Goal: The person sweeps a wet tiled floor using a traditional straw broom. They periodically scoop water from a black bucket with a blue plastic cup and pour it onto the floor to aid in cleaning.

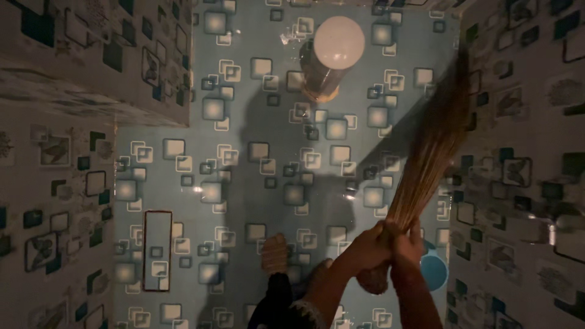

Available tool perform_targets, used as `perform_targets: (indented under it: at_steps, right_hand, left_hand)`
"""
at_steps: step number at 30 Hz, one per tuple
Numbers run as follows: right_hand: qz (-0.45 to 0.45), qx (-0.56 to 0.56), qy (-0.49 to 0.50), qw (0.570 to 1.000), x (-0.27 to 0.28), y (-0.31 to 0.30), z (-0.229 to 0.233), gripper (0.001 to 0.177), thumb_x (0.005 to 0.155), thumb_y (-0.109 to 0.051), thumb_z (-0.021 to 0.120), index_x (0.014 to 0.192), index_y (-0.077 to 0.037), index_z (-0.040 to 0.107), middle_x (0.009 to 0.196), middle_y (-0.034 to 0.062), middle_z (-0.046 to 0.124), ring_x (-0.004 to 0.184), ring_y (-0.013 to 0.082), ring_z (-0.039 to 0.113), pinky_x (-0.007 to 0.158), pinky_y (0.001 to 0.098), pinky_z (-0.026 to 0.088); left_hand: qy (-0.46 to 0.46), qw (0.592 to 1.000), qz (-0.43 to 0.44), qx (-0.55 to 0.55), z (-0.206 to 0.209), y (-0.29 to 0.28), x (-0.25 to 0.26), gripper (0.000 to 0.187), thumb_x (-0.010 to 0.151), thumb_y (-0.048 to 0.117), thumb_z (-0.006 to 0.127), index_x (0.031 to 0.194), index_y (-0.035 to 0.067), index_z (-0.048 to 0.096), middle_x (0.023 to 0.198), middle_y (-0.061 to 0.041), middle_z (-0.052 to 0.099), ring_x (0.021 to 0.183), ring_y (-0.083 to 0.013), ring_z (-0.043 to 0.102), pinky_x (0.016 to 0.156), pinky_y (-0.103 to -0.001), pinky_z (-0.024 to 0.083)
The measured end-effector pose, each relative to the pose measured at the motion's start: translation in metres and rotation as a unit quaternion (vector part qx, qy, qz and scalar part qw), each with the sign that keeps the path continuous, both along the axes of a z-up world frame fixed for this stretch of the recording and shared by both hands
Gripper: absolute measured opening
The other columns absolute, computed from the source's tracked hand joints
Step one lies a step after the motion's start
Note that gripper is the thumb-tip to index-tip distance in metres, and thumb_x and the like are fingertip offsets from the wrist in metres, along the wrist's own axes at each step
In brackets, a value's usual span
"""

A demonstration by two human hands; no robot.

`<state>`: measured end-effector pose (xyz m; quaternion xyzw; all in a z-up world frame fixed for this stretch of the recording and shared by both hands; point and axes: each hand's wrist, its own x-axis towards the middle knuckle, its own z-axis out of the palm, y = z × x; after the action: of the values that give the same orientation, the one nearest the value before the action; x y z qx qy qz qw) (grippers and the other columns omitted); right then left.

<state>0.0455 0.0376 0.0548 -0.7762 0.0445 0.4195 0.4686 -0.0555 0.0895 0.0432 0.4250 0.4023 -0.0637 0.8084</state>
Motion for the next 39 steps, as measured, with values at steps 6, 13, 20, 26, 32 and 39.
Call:
perform_targets:
  at_steps: [6,13,20,26,32,39]
  right_hand:
    - [0.115,-0.033,0.077,0.990,-0.010,-0.008,-0.077,0.052,0.090,-0.013,0.067,0.139,-0.005,0.051,0.108,0.0135,0.068,0.092,0.0233,0.067,0.079,0.0381,0.055]
    - [0.164,0.136,0.142,0.967,0.006,0.016,-0.130,0.051,0.094,-0.012,0.069,0.140,0.000,0.051,0.103,0.0120,0.069,0.085,0.0205,0.067,0.072,0.0328,0.056]
    - [0.197,0.058,0.042,0.978,-0.022,0.059,0.024,0.075,0.089,-0.013,0.068,0.158,-0.013,0.038,0.102,0.0085,0.068,0.081,0.0167,0.065,0.069,0.0293,0.055]
    - [0.203,0.024,-0.104,0.973,-0.046,0.010,0.053,0.075,0.090,-0.013,0.067,0.158,-0.010,0.036,0.108,0.0102,0.069,0.090,0.0186,0.068,0.075,0.0315,0.055]
    - [0.086,0.084,-0.122,0.985,-0.059,-0.112,0.002,0.059,0.090,-0.010,0.065,0.145,-0.002,0.047,0.110,0.0150,0.066,0.091,0.0211,0.064,0.074,0.0347,0.054]
    - [0.485,-0.101,-0.192,0.847,-0.047,-0.220,-0.146,0.027,0.093,-0.022,0.064,0.119,-0.015,0.069,0.105,0.0078,0.073,0.089,0.0239,0.067,0.076,0.0357,0.055]
  left_hand:
    - [0.034,0.992,0.124,0.007,-0.039,-0.026,-0.026,0.050,0.099,0.026,0.057,0.143,0.004,0.047,0.119,-0.021,0.069,0.106,-0.0319,0.071,0.090,-0.041,0.057]
    - [0.093,0.969,0.223,0.056,-0.011,0.002,-0.034,0.082,0.080,0.023,0.072,0.153,0.019,0.034,0.118,-0.018,0.070,0.104,-0.0326,0.072,0.087,-0.041,0.059]
    - [-0.056,0.920,0.329,0.207,0.026,-0.020,-0.027,0.094,0.084,0.008,0.065,0.166,0.015,0.019,0.138,-0.022,0.062,0.126,-0.0321,0.065,0.103,-0.036,0.052]
    - [-0.031,0.980,0.177,0.082,0.040,-0.044,-0.051,0.088,0.090,0.014,0.065,0.165,0.020,0.020,0.135,-0.013,0.063,0.124,-0.0234,0.064,0.103,-0.031,0.049]
    - [-0.082,0.992,0.088,-0.039,0.014,-0.116,-0.072,0.062,0.090,0.013,0.064,0.151,0.011,0.050,0.119,-0.009,0.069,0.108,-0.0181,0.066,0.094,-0.029,0.052]
    - [-0.006,0.971,0.221,-0.089,-0.043,-0.208,-0.095,0.053,0.077,0.006,0.068,0.129,0.004,0.059,0.106,-0.008,0.070,0.092,-0.0188,0.066,0.080,-0.033,0.055]
